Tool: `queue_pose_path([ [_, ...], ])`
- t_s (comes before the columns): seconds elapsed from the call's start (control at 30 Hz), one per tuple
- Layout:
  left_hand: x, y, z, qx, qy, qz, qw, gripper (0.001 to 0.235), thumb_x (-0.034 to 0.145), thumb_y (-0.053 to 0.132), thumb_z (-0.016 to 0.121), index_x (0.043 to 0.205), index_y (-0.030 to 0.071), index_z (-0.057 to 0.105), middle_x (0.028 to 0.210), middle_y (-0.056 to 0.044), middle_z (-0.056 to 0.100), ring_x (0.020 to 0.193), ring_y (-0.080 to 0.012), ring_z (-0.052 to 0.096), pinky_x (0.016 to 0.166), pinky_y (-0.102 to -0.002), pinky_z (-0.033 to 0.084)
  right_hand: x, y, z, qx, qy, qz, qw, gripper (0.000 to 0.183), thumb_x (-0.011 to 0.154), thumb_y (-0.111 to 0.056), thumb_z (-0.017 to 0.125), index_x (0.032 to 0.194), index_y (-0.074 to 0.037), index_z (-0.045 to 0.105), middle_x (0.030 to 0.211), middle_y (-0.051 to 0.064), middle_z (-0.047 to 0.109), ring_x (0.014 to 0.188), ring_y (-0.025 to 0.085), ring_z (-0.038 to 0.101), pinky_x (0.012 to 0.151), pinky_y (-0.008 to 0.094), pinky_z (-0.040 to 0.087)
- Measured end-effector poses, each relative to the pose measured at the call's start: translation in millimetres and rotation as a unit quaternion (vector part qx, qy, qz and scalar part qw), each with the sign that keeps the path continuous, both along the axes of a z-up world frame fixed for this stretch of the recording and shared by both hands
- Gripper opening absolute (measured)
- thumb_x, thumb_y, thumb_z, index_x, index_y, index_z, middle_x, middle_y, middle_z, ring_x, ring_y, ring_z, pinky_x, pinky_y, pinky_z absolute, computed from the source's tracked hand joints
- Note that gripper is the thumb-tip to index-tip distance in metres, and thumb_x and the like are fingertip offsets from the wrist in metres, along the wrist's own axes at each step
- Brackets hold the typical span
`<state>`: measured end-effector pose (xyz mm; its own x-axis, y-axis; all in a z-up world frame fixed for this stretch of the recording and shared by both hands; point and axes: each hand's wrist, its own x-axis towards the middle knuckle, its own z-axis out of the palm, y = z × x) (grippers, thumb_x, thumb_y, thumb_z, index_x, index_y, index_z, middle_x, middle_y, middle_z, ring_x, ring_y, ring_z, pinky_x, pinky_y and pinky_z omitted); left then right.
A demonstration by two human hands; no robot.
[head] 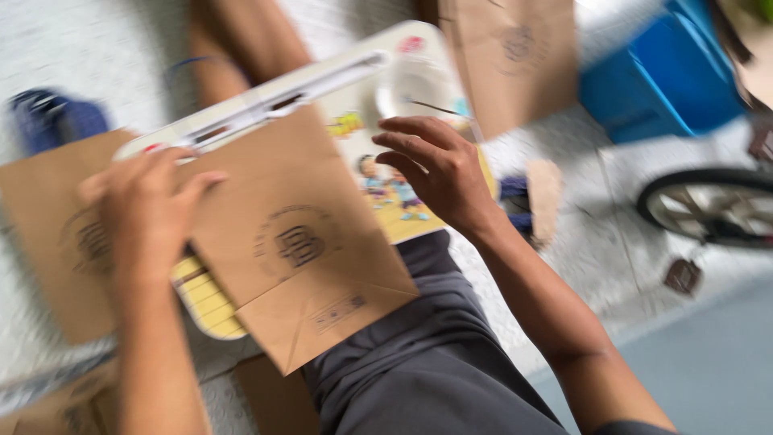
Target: The person assembles brown paper bags by inserting blue rope handles through slots and securing them with cardboard pieces. The person applies glue to the cardboard pieces using a brush and presses them into place to hold the handles.
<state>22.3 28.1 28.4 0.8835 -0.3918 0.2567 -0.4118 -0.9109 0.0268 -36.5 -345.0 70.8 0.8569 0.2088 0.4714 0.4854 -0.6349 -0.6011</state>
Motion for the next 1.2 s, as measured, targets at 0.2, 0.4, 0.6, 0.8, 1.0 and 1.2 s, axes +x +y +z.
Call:
queue_pose_path([
  [0.2,-25.1,-29.2,9.2,-0.150,0.026,-0.017,0.988,0.038,0.108,-0.008,0.097,0.140,-0.011,0.078,0.157,-0.030,0.062,0.138,-0.0422,0.062,0.106,-0.051,0.056,-66.2,-117.6,-19.6,0.029,0.079,-0.219,0.972,0.013,0.096,-0.008,0.082,0.107,-0.005,0.076,0.087,0.006,0.074,0.071,0.015,0.065,0.073,0.029,0.052],
  [0.4,-92.2,-131.2,-2.8,-0.448,0.217,-0.026,0.867,0.008,0.112,-0.006,0.062,0.119,-0.004,0.065,0.120,-0.019,0.068,0.115,-0.0291,0.068,0.106,-0.038,0.055,-141.8,-218.9,-149.1,-0.162,0.387,-0.423,0.803,0.053,0.089,-0.043,0.078,0.133,-0.015,0.066,0.116,0.013,0.062,0.101,0.034,0.061,0.076,0.049,0.049],
  [0.6,-106.8,-190.1,-14.9,-0.476,0.298,-0.111,0.820,0.010,0.096,-0.001,0.068,0.106,-0.002,0.071,0.106,-0.015,0.073,0.101,-0.0235,0.074,0.090,-0.028,0.065,-155.7,-213.6,-191.1,-0.133,0.405,-0.470,0.773,0.053,0.081,-0.030,0.084,0.130,-0.023,0.064,0.112,0.007,0.064,0.097,0.037,0.066,0.070,0.053,0.051],
  [0.8,-97.5,-188.6,-23.6,-0.502,0.241,-0.105,0.824,0.004,0.095,0.001,0.074,0.098,0.002,0.076,0.092,-0.010,0.076,0.087,-0.0256,0.075,0.081,-0.034,0.059,-157.8,-204.6,-188.5,-0.118,0.345,-0.465,0.807,0.058,0.075,-0.040,0.089,0.124,-0.017,0.069,0.100,0.011,0.065,0.091,0.040,0.070,0.078,0.053,0.058],
  [1.0,-96.1,-193.8,-12.1,-0.487,0.232,-0.132,0.831,0.007,0.093,0.002,0.073,0.099,0.005,0.076,0.091,-0.010,0.075,0.086,-0.0283,0.075,0.077,-0.036,0.060,-173.7,-240.1,-233.8,-0.027,0.357,-0.462,0.811,0.069,0.071,-0.034,0.093,0.131,-0.011,0.068,0.103,0.018,0.064,0.094,0.042,0.069,0.080,0.051,0.057],
  [1.2,-93.4,-190.1,-11.0,-0.515,0.228,-0.140,0.814,0.006,0.095,0.007,0.072,0.098,0.007,0.077,0.089,-0.005,0.074,0.083,-0.0206,0.076,0.075,-0.029,0.061,-168.7,-266.8,-197.0,0.028,0.415,-0.444,0.794,0.068,0.067,-0.023,0.094,0.131,-0.020,0.073,0.105,0.018,0.067,0.096,0.036,0.072,0.079,0.044,0.060],
])
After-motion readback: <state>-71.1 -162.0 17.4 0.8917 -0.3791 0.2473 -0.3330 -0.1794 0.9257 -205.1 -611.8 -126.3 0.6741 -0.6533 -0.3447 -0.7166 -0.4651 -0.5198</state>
